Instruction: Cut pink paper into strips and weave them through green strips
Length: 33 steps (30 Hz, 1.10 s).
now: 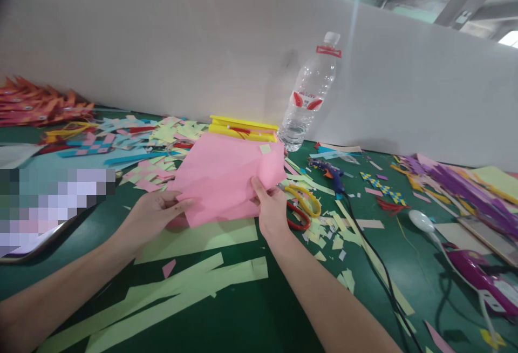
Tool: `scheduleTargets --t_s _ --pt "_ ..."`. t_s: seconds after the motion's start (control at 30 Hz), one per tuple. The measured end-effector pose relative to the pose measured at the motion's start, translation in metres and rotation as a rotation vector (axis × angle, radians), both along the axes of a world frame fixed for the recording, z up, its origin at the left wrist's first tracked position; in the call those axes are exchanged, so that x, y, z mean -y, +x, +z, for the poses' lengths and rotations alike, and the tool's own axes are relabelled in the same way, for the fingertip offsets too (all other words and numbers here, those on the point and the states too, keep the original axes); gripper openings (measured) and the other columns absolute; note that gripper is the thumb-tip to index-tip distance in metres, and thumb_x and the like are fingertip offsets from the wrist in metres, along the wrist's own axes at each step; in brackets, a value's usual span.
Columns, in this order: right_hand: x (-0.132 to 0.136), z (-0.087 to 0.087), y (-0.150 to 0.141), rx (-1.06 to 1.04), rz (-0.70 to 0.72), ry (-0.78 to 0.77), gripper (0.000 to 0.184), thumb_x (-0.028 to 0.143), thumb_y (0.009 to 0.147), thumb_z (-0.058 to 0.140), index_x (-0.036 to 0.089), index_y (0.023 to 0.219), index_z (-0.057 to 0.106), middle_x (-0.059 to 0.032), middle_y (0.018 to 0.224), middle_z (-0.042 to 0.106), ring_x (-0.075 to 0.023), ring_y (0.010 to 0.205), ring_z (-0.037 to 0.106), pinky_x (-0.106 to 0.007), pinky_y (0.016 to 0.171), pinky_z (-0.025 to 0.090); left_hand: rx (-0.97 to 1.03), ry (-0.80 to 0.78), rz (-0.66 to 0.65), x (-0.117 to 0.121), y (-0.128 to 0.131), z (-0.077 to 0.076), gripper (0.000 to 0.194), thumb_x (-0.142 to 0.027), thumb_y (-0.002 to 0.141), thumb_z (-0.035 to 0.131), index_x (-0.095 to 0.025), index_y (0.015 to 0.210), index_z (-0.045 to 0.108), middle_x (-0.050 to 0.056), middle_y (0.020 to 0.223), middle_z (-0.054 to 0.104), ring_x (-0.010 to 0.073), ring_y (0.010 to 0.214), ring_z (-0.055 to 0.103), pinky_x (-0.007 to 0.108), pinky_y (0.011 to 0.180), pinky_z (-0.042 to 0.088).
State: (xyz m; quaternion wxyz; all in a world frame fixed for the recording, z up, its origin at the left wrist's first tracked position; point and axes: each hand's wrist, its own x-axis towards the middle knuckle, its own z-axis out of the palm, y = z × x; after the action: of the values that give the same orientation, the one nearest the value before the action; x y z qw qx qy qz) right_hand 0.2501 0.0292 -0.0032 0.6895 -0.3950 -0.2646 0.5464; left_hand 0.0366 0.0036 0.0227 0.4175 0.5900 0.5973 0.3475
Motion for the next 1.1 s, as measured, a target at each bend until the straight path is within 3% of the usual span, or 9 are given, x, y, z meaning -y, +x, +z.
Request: scheduleTargets --t_s 0.27,0.63,0.77,0.93,1.1 --pt "0.0 -0.001 0.0 0.025 0.002 -0.01 0.028 0.031 0.056 0.084 0.017 0.074 0.068 -0.0001 0.073 0.072 -0.0139 0.067 0.067 -0.027 0.062 0.056 0.042 -0.051 0.019 0.0 -0.001 -0.002 0.029 -0.046 0.064 0.071 -0.018 0.066 0.072 0.001 0.062 0.067 0.0172 0.059 0.06 0.021 0.048 0.045" --pt "0.001 0.003 0.0 0.021 0.018 0.005 0.028 0.031 0.057 0.084 0.016 0.075 0.07 -0.0017 0.077 0.074 -0.0155 0.071 0.067 -0.029 0.066 0.059 0.029 -0.038 0.039 0.0 -0.002 -0.004 0.028 -0.045 0.064 0.072 -0.017 0.06 0.069 0.002 0.063 0.067 0.0173 0.058 0.059 0.022 0.048 0.046" --pt "0.012 0.009 -0.007 0.192 0.146 0.049 0.033 0.037 0.063 0.08 0.016 0.087 0.071 -0.0042 0.085 0.075 -0.0179 0.073 0.069 -0.033 0.068 0.059 0.065 -0.004 0.063 -0.002 -0.004 -0.009 0.027 -0.044 0.066 0.071 -0.017 0.065 0.071 0.002 0.065 0.068 0.0164 0.059 0.06 0.022 0.051 0.047" --pt "0.042 0.011 -0.031 0.464 0.404 0.024 0.023 0.034 0.067 0.077 0.014 0.078 0.073 -0.0038 0.072 0.073 -0.0172 0.067 0.068 -0.031 0.068 0.058 0.246 0.074 0.038 0.005 0.007 -0.006 0.029 -0.047 0.068 0.07 -0.018 0.07 0.073 0.003 0.068 0.071 0.0184 0.064 0.064 0.028 0.063 0.054" --pt "0.057 0.011 -0.044 0.499 0.448 0.006 0.025 0.034 0.069 0.075 0.017 0.086 0.075 -0.0055 0.076 0.075 -0.0202 0.071 0.071 -0.032 0.069 0.058 0.256 0.075 -0.052 0.018 0.017 0.002 0.03 -0.047 0.071 0.066 -0.019 0.062 0.07 0.003 0.058 0.069 0.0185 0.057 0.064 0.028 0.059 0.053"
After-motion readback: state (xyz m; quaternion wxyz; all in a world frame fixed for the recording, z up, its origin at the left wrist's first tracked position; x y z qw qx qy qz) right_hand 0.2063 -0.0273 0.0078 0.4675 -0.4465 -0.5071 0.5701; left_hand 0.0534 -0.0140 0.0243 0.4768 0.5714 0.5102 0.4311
